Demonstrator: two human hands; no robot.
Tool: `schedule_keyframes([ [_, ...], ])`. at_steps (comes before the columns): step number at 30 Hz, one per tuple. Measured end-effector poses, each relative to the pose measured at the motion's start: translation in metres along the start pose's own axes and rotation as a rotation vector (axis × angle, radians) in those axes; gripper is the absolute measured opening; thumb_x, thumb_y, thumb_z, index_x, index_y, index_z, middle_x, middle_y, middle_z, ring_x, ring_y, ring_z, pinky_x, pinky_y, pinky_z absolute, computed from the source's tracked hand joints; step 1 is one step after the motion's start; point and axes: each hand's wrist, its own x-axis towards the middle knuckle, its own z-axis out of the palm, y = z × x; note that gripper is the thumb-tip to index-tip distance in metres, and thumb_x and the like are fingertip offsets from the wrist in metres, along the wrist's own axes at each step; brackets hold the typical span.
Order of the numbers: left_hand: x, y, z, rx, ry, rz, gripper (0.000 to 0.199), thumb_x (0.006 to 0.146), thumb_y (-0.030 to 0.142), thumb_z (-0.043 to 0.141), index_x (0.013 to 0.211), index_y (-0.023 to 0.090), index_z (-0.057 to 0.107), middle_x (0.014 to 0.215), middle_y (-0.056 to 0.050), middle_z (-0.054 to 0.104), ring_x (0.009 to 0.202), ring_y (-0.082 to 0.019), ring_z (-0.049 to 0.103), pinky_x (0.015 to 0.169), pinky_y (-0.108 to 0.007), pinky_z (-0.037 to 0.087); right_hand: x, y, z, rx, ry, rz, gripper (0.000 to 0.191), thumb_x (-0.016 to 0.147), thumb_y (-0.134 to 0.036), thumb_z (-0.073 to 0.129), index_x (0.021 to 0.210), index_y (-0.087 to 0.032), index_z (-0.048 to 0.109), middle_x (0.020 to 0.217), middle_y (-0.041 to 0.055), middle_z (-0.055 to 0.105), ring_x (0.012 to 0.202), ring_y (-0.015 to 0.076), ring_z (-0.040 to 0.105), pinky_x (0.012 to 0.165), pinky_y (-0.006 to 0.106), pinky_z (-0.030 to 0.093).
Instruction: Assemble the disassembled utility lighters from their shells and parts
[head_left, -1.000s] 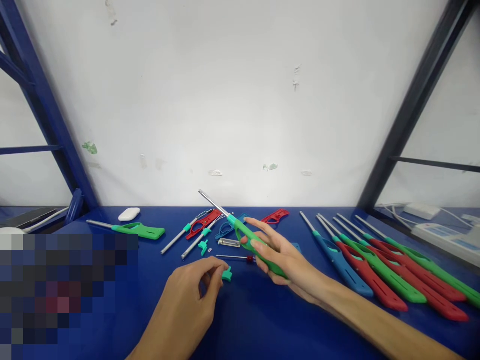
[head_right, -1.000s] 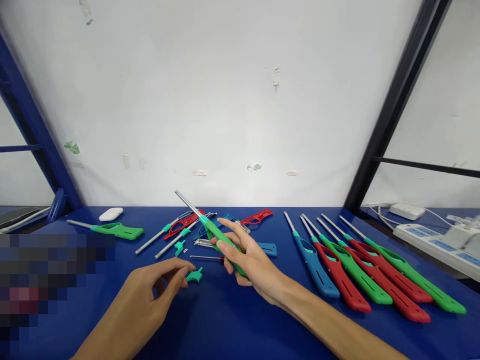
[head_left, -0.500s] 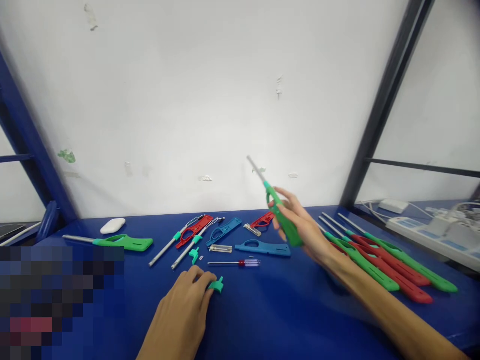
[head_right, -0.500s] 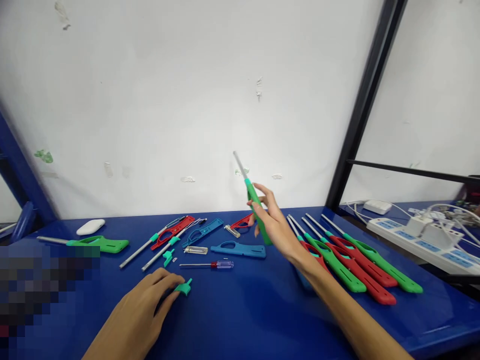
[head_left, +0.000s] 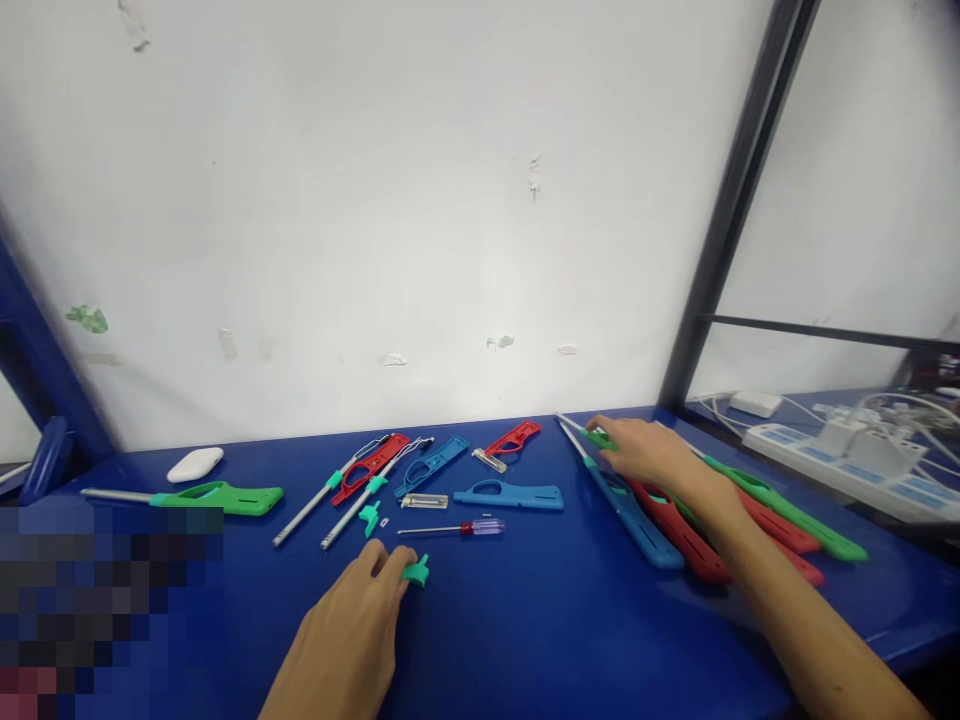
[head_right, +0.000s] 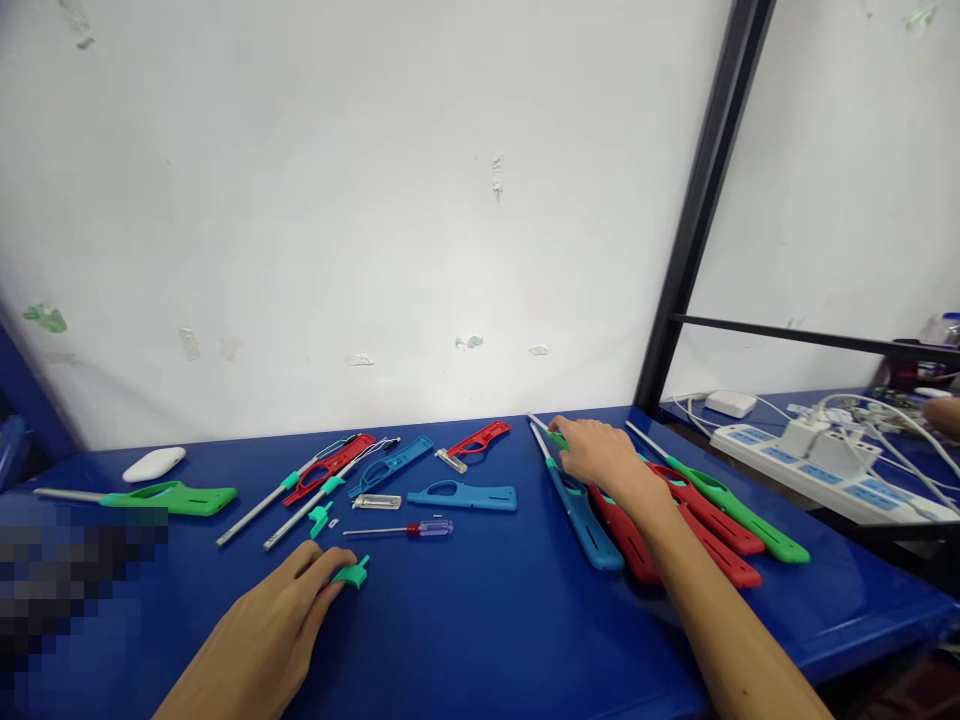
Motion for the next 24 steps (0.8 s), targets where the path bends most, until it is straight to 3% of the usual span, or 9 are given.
schedule_keyframes([
  [6, 0.0, -0.004, 0.004, 0.049, -0.007, 0.0, 0.058, 0.099, 0.001, 0.022, 0.131, 0.027, 0.062, 0.115, -0.008, 0.066, 0.089, -0.02, 0.075, 0.076, -0.028, 0.053, 0.002, 0.009, 0.003, -0.063, -0.059, 0.089, 0.036, 0.101, -0.037, 0.066, 0.131, -0.018, 0.062, 0.131, 0.0103, 0.064, 0.11, 0.0252, 0.067, 0.092, 0.047, 0.058],
  [10, 0.002, -0.006, 0.01, 0.055, 0.031, 0.021, 0.057, 0.099, 0.002, 0.021, 0.128, 0.028, 0.063, 0.112, -0.007, 0.065, 0.084, -0.02, 0.074, 0.069, -0.026, 0.051, 0.002, 0.002, -0.002, -0.018, 0.037, 0.088, 0.036, 0.101, -0.039, 0.065, 0.13, -0.018, 0.062, 0.13, 0.0102, 0.065, 0.11, 0.0252, 0.067, 0.093, 0.048, 0.058],
  [12, 0.002, -0.007, 0.011, 0.054, 0.048, 0.029, 0.057, 0.098, 0.001, 0.021, 0.127, 0.027, 0.064, 0.11, -0.007, 0.065, 0.082, -0.02, 0.073, 0.067, -0.027, 0.05, 0.0, -0.011, -0.003, 0.048, 0.09, -0.012, 0.034, 0.105, -0.038, 0.057, 0.13, -0.017, 0.063, 0.125, 0.0118, 0.068, 0.11, 0.0265, 0.067, 0.096, 0.049, 0.055],
  [15, 0.002, -0.006, 0.011, 0.056, 0.031, 0.032, 0.059, 0.097, -0.001, 0.022, 0.13, 0.026, 0.063, 0.111, -0.009, 0.064, 0.083, -0.022, 0.073, 0.067, -0.029, 0.051, -0.01, -0.038, 0.0, 0.188, 0.07, -0.328, 0.035, 0.109, -0.036, 0.043, 0.13, -0.02, 0.067, 0.123, 0.012, 0.072, 0.114, 0.0267, 0.067, 0.104, 0.042, 0.048],
  [18, 0.001, -0.003, 0.006, 0.074, 0.0, 0.027, 0.064, 0.094, -0.004, 0.021, 0.136, 0.026, 0.06, 0.115, -0.01, 0.063, 0.087, -0.023, 0.074, 0.069, -0.03, 0.052, -0.021, -0.061, 0.01, 0.3, -0.015, -0.617, 0.034, 0.103, -0.046, 0.056, 0.13, -0.03, 0.069, 0.131, 0.0044, 0.071, 0.12, 0.0246, 0.064, 0.105, 0.036, 0.047],
  [24, 0.0, 0.002, -0.003, 0.09, -0.056, 0.017, 0.067, 0.091, -0.007, 0.024, 0.137, 0.027, 0.059, 0.116, -0.009, 0.063, 0.088, -0.022, 0.073, 0.069, -0.029, 0.052, -0.021, -0.065, 0.024, 0.352, -0.034, -0.74, 0.033, 0.104, -0.043, 0.056, 0.131, -0.028, 0.068, 0.123, 0.0075, 0.072, 0.109, 0.0266, 0.066, 0.096, 0.041, 0.05],
])
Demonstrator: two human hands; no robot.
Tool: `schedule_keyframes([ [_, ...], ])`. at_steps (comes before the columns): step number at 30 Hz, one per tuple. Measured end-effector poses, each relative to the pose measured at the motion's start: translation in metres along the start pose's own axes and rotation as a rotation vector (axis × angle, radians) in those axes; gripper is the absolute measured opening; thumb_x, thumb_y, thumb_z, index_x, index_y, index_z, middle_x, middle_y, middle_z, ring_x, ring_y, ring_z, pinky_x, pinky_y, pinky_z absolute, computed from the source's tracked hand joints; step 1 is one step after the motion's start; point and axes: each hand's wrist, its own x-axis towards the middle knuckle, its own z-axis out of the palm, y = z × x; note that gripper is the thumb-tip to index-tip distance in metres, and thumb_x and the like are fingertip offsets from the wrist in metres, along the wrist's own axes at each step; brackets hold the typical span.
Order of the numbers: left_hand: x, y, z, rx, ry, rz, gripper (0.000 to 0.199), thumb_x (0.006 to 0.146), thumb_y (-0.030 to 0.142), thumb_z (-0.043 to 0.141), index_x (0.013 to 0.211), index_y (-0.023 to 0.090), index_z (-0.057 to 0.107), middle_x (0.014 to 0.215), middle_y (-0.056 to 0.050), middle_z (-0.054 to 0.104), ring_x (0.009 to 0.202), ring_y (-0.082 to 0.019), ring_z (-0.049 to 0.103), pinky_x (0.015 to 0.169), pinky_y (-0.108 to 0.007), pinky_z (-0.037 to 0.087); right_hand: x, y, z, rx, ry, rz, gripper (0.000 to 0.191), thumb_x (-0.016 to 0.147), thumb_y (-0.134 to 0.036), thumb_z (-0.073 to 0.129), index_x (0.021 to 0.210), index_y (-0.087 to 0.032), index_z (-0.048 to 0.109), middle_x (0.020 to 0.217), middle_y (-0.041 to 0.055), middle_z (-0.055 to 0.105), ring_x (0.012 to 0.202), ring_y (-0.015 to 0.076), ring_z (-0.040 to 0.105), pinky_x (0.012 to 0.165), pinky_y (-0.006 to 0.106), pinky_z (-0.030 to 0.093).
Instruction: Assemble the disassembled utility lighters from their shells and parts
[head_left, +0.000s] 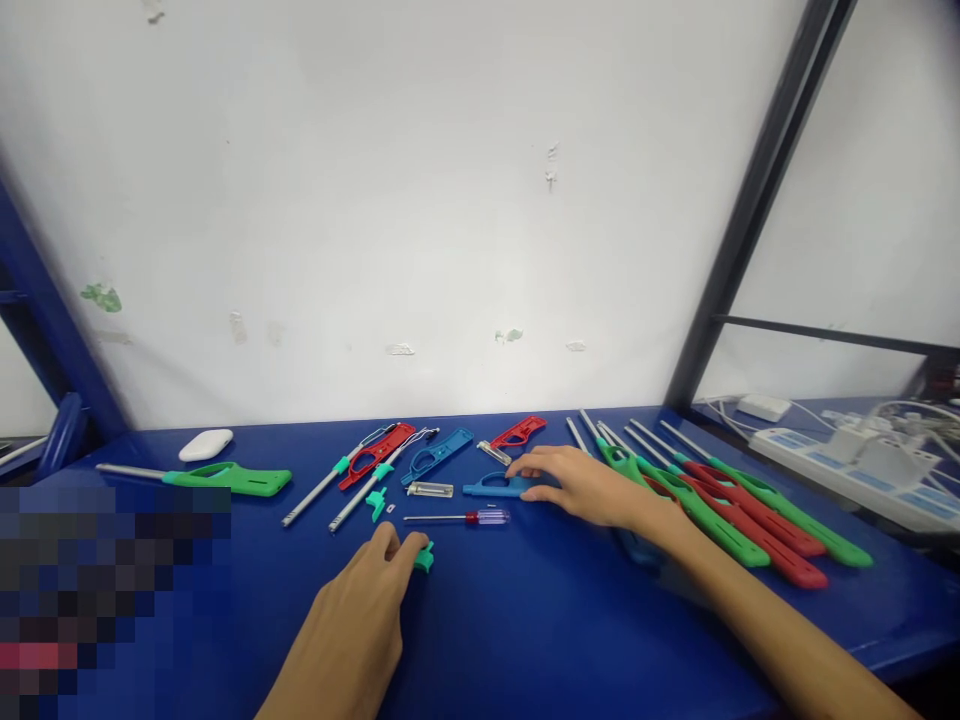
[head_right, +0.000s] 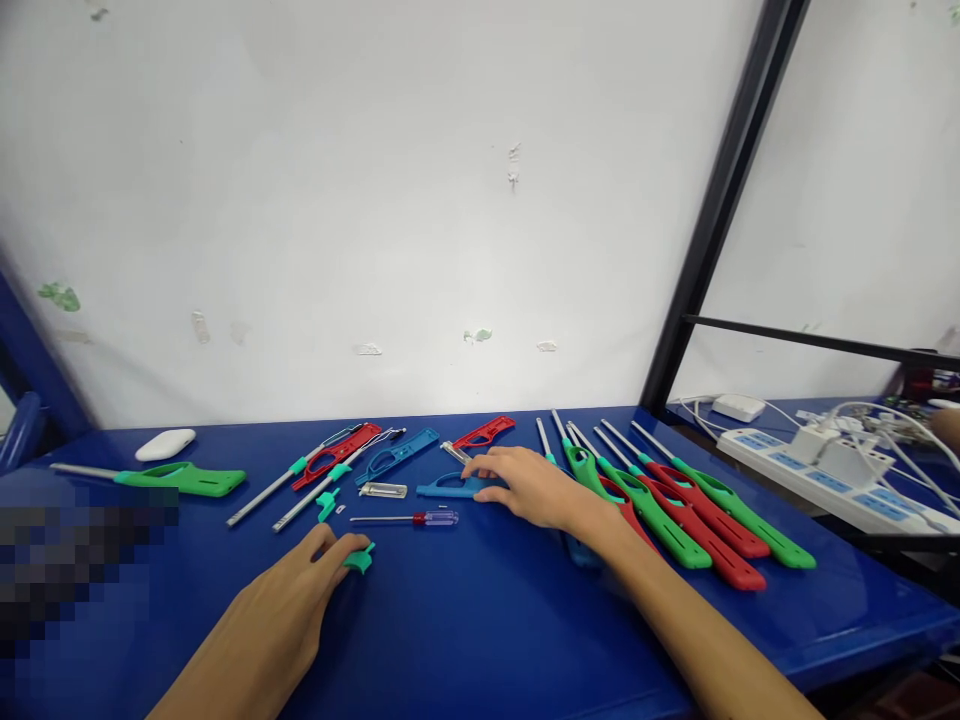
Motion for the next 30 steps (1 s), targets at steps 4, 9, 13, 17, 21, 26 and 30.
schedule_keyframes([
  [4, -0.001, -0.001, 0.003, -0.005, 0.002, -0.015, 0.068, 0.089, -0.009, 0.028, 0.137, 0.028, 0.06, 0.118, -0.009, 0.064, 0.091, -0.024, 0.073, 0.07, -0.03, 0.053, 0.0, 0.008, 0.002, -0.026, 0.038, -0.02, 0.034, 0.106, -0.04, 0.051, 0.135, -0.03, 0.066, 0.125, 0.0071, 0.072, 0.107, 0.0286, 0.067, 0.095, 0.043, 0.05],
  [9, 0.0, -0.001, 0.007, -0.013, 0.035, -0.017, 0.066, 0.092, -0.007, 0.029, 0.136, 0.03, 0.062, 0.12, -0.008, 0.065, 0.089, -0.024, 0.074, 0.069, -0.031, 0.053, 0.001, 0.009, 0.007, -0.028, 0.14, 0.015, 0.04, 0.108, -0.032, 0.04, 0.141, -0.026, 0.063, 0.124, 0.0112, 0.074, 0.112, 0.0306, 0.068, 0.098, 0.045, 0.051],
  [13, 0.001, -0.002, 0.005, -0.045, 0.045, -0.038, 0.056, 0.099, -0.001, 0.03, 0.135, 0.028, 0.062, 0.118, -0.008, 0.066, 0.089, -0.023, 0.074, 0.071, -0.03, 0.053, 0.003, 0.0, 0.003, 0.027, 0.21, 0.036, 0.039, 0.107, -0.031, 0.04, 0.138, -0.024, 0.064, 0.131, 0.0105, 0.072, 0.119, 0.0308, 0.066, 0.101, 0.047, 0.05],
  [17, -0.001, -0.002, -0.004, -0.086, 0.071, -0.068, 0.037, 0.107, 0.013, 0.036, 0.125, 0.026, 0.066, 0.113, -0.006, 0.069, 0.097, -0.022, 0.074, 0.081, -0.03, 0.053, 0.002, -0.018, -0.005, 0.144, 0.229, 0.045, 0.036, 0.108, -0.033, 0.042, 0.134, -0.025, 0.065, 0.125, 0.0076, 0.074, 0.107, 0.0254, 0.07, 0.093, 0.041, 0.052],
  [21, -0.005, -0.002, -0.007, -0.082, 0.099, -0.091, 0.037, 0.108, 0.015, 0.035, 0.118, 0.029, 0.068, 0.111, -0.004, 0.069, 0.1, -0.022, 0.073, 0.077, -0.031, 0.053, 0.0, -0.034, -0.008, 0.275, 0.115, -0.011, 0.028, 0.105, -0.036, 0.053, 0.118, -0.024, 0.074, 0.099, 0.0032, 0.079, 0.084, 0.0193, 0.072, 0.074, 0.031, 0.055],
  [26, -0.007, -0.005, -0.004, -0.028, 0.136, -0.15, 0.043, 0.107, 0.011, 0.03, 0.125, 0.026, 0.067, 0.113, -0.008, 0.068, 0.101, -0.027, 0.072, 0.07, -0.034, 0.051, -0.003, -0.047, 0.0, 0.311, 0.02, -0.107, 0.017, 0.098, -0.033, 0.065, 0.096, -0.022, 0.079, 0.093, 0.0012, 0.078, 0.082, 0.0159, 0.068, 0.076, 0.027, 0.054],
  [30, -0.009, -0.003, -0.006, -0.007, 0.151, -0.182, 0.04, 0.107, 0.013, 0.033, 0.122, 0.026, 0.068, 0.109, -0.007, 0.068, 0.098, -0.027, 0.072, 0.067, -0.033, 0.051, -0.003, -0.049, 0.007, 0.228, 0.029, -0.164, 0.015, 0.095, -0.036, 0.071, 0.094, -0.023, 0.079, 0.092, 0.0018, 0.075, 0.084, 0.0172, 0.066, 0.08, 0.03, 0.052],
])
